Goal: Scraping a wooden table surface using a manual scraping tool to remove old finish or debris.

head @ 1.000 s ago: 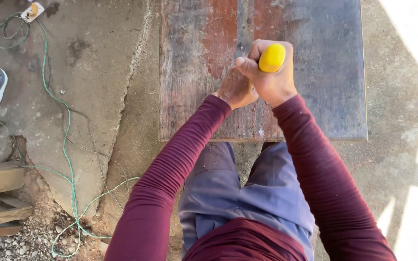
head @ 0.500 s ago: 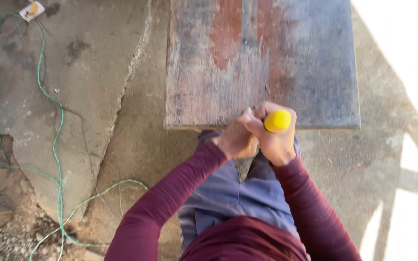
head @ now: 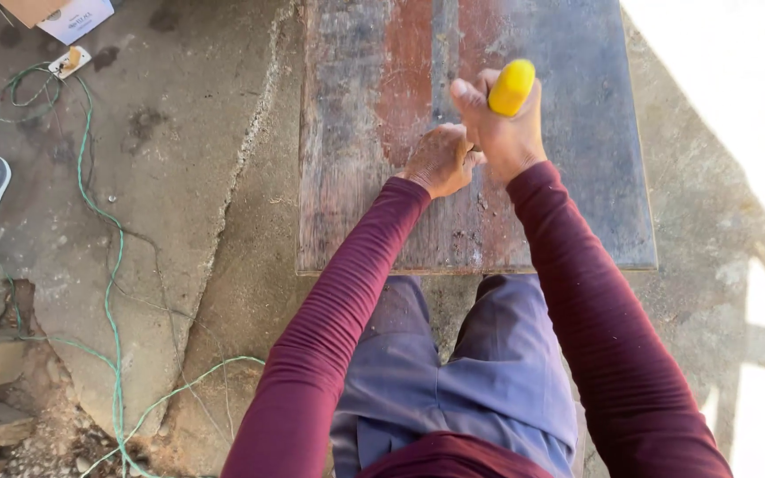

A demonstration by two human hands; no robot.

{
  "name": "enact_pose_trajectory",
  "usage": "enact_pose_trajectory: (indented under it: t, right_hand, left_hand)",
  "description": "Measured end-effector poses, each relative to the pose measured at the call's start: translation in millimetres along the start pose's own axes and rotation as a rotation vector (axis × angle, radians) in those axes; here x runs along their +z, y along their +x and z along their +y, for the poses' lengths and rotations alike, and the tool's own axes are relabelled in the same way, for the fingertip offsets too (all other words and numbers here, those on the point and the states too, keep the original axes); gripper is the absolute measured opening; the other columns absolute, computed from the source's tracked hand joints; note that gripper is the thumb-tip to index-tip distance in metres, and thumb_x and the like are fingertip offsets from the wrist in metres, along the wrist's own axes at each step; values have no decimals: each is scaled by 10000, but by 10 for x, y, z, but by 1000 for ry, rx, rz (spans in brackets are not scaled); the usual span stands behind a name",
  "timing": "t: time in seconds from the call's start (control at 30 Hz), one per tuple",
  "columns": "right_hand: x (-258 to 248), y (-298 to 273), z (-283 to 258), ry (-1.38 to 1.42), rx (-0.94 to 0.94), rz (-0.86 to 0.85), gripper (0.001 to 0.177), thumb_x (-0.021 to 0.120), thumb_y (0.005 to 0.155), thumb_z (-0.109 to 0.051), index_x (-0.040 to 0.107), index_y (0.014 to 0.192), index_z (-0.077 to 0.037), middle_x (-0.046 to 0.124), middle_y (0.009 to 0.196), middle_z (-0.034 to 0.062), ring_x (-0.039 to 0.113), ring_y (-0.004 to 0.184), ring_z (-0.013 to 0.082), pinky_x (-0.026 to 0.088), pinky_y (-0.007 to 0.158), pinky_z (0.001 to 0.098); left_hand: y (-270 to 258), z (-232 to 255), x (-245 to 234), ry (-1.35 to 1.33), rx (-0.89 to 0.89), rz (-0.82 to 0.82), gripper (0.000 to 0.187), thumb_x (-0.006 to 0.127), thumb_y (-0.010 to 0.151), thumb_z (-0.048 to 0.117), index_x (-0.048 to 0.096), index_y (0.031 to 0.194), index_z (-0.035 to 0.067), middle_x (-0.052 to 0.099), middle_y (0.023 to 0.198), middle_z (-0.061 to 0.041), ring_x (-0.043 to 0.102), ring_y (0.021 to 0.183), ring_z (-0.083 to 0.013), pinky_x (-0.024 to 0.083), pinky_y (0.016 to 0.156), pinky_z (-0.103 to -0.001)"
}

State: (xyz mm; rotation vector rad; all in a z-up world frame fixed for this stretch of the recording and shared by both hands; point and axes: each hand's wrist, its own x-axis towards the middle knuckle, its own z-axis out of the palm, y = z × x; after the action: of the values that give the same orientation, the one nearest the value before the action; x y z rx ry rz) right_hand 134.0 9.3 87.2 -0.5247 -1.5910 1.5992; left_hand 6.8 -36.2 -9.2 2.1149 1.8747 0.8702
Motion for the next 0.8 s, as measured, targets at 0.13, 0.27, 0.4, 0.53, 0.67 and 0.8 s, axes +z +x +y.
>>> enact_pose_trajectory:
  t: [0.13, 0.27, 0.4, 0.53, 0.67, 0.8]
  right_hand:
    - [-47, -29, 83, -106, -94, -71, 484, 722, 1057, -110, 422, 677, -102, 457, 617, -45, 412, 557, 55, 297, 505, 255]
    - [28, -189, 31, -186, -102, -56, 472, 746, 1023, -103, 419, 682, -100, 440, 640, -49, 399, 594, 48, 313, 527, 252]
    - [44, -515, -80, -227, -105, -59, 433, 729, 1010, -97, 449, 681, -99, 448, 637, -56, 405, 584, 48, 315, 522, 252]
    - [24, -858, -118, -228, -47, -59, 424, 717, 1005, -113, 434, 689, -105, 456, 640, -73, 420, 575, 42, 319, 497, 248]
    - [96, -1313, -212, -172, -22, -62, 378, 710, 1001, -97, 460, 717, -106, 463, 675, -66, 408, 626, 41, 324, 535, 246]
    - [99, -1656, -222, -65, 55, 1, 425, 733, 961, -73, 405, 693, -108, 427, 671, -51, 370, 623, 47, 288, 530, 248]
  left_hand:
    - [-180, -13, 220, -12, -86, -36, 103, 672, 900, 116, 685, 947, 25, 702, 849, -191, 696, 834, -361, 567, 777, -473]
    - [-285, 93, 153, 2, -81, -13, 90, 650, 880, 75, 662, 937, 7, 693, 817, -192, 696, 815, -364, 572, 753, -467]
    - [-555, 332, 160, -19, -16, 35, 96, 666, 820, 41, 670, 909, 5, 688, 809, -205, 688, 821, -383, 559, 732, -482]
    - [-833, 466, 253, -41, 11, -15, 28, 667, 846, 40, 673, 873, 36, 695, 817, -171, 699, 826, -350, 569, 759, -460]
    - [-1176, 833, 167, -59, 83, 43, 41, 664, 816, 37, 671, 857, 41, 689, 822, -158, 697, 833, -339, 574, 759, -438]
    - [-1391, 1079, 58, -5, 213, 62, 87, 699, 797, 125, 687, 806, 39, 675, 785, -155, 668, 799, -357, 542, 751, -454]
